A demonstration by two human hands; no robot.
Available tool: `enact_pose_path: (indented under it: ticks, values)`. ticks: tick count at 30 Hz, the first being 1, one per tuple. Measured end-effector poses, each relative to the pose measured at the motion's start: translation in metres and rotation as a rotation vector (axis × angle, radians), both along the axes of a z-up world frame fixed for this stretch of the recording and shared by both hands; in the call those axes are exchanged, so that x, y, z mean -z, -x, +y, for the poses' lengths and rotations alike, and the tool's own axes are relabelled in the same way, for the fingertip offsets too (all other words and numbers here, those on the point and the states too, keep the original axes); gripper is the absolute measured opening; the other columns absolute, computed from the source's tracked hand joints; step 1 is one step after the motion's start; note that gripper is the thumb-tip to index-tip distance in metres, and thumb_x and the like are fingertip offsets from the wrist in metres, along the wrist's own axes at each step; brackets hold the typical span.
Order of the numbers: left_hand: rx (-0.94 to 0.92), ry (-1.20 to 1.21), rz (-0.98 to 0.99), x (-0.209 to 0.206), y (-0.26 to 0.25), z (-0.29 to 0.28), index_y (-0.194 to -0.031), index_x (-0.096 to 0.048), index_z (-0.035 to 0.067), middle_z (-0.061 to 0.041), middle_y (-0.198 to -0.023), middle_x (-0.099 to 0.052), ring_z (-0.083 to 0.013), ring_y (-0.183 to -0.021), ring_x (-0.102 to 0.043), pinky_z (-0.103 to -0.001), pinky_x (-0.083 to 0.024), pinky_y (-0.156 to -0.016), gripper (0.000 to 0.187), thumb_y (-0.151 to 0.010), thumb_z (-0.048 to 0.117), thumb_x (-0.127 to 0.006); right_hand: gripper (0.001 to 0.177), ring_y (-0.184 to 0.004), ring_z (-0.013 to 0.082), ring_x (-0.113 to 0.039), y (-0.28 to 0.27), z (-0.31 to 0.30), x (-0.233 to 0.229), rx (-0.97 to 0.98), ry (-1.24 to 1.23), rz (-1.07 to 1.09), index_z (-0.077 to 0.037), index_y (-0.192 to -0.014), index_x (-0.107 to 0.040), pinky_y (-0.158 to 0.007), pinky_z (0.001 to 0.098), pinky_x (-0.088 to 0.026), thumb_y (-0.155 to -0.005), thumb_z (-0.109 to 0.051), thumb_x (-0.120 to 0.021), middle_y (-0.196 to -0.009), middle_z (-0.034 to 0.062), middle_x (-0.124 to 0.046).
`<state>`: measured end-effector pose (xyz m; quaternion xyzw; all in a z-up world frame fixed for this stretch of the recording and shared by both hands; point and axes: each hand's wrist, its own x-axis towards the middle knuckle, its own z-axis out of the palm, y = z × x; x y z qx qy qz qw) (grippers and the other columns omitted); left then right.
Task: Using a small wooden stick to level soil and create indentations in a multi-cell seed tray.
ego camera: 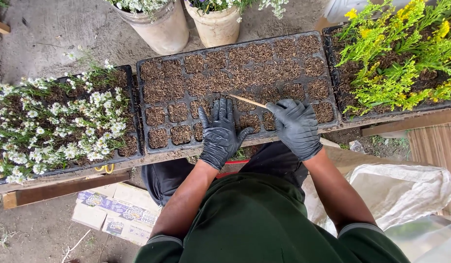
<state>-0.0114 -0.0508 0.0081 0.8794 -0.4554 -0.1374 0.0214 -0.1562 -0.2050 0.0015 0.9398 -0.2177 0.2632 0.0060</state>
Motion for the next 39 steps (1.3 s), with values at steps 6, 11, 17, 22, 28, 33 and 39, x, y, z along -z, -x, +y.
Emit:
enact_pose_path:
  ticks: [6,11,17,22,28,33,39]
  values:
    - [-0.005,-0.085,0.043,-0.006,-0.001,-0.004,-0.162,-0.014,0.003,-0.018,-0.17,-0.017,-0.0333,-0.157,-0.015,-0.073,0.001,-0.119,0.116,-0.086,0.085,-0.043,0.044,-0.099,0.0211,-0.065,0.005,-0.016,0.004,-0.077,-0.044,0.101,-0.04,-0.127,-0.069,-0.087,0.0409,-0.057,-0.086,-0.024,-0.069,-0.109,-0.007,-0.06]
    - [-0.003,-0.05,0.03,0.001,0.0,-0.001,-0.162,-0.017,0.002,-0.018,-0.17,-0.017,-0.0341,-0.157,-0.014,-0.074,-0.001,-0.119,0.112,-0.089,0.084,-0.039,0.038,-0.095,0.0279,-0.067,-0.005,-0.006,-0.003,-0.055,-0.045,0.052,-0.031,-0.119,-0.071,-0.089,0.0453,-0.057,-0.082,-0.023,-0.073,-0.105,0.0001,-0.062]
    - [0.001,0.026,-0.001,0.01,0.004,0.005,-0.161,-0.019,0.0,-0.022,-0.168,-0.019,-0.0383,-0.156,-0.018,-0.074,-0.002,-0.118,0.106,-0.094,0.078,-0.04,0.032,-0.089,0.0369,-0.069,-0.01,0.008,-0.007,-0.023,-0.051,0.002,-0.019,-0.109,-0.074,-0.091,0.0512,-0.058,-0.077,-0.021,-0.079,-0.1,0.0095,-0.065]
    - [-0.043,0.054,-0.081,0.002,0.004,0.024,-0.162,-0.019,0.001,-0.022,-0.167,-0.023,-0.0358,-0.156,-0.02,-0.073,-0.006,-0.119,0.103,-0.095,0.077,-0.039,0.044,-0.088,0.0486,-0.064,-0.015,0.014,0.038,0.011,-0.13,-0.028,-0.013,-0.12,-0.071,-0.073,0.0643,-0.055,-0.079,-0.024,-0.081,-0.104,0.0167,-0.061]
    - [-0.078,0.032,-0.079,-0.004,-0.01,0.043,-0.158,-0.029,0.001,-0.024,-0.164,-0.031,-0.0358,-0.153,-0.029,-0.072,-0.006,-0.119,0.101,-0.094,0.077,-0.041,0.044,-0.106,0.0238,-0.064,-0.038,0.023,0.044,-0.195,-0.021,0.044,-0.042,-0.133,-0.065,-0.091,0.0406,-0.056,-0.092,-0.028,-0.064,-0.116,-0.0068,-0.06]
    - [-0.082,0.096,-0.047,-0.009,-0.013,0.046,-0.16,-0.027,0.001,-0.023,-0.163,-0.033,-0.036,-0.151,-0.033,-0.073,-0.007,-0.119,0.098,-0.095,0.073,-0.044,0.042,-0.094,0.038,-0.065,-0.049,0.014,0.079,-0.255,-0.008,0.032,-0.026,-0.131,-0.07,-0.082,0.053,-0.056,-0.091,-0.012,-0.069,-0.109,0.0094,-0.062]
    - [-0.091,0.081,-0.057,-0.003,-0.015,0.046,-0.158,-0.03,0.002,-0.021,-0.163,-0.034,-0.0351,-0.151,-0.033,-0.073,-0.005,-0.119,0.099,-0.093,0.075,-0.044,0.055,-0.107,0.0243,-0.061,-0.041,0.001,0.086,-0.233,-0.02,0.107,-0.04,-0.14,-0.06,-0.087,0.0414,-0.054,-0.088,-0.021,-0.065,-0.116,-0.0037,-0.054]
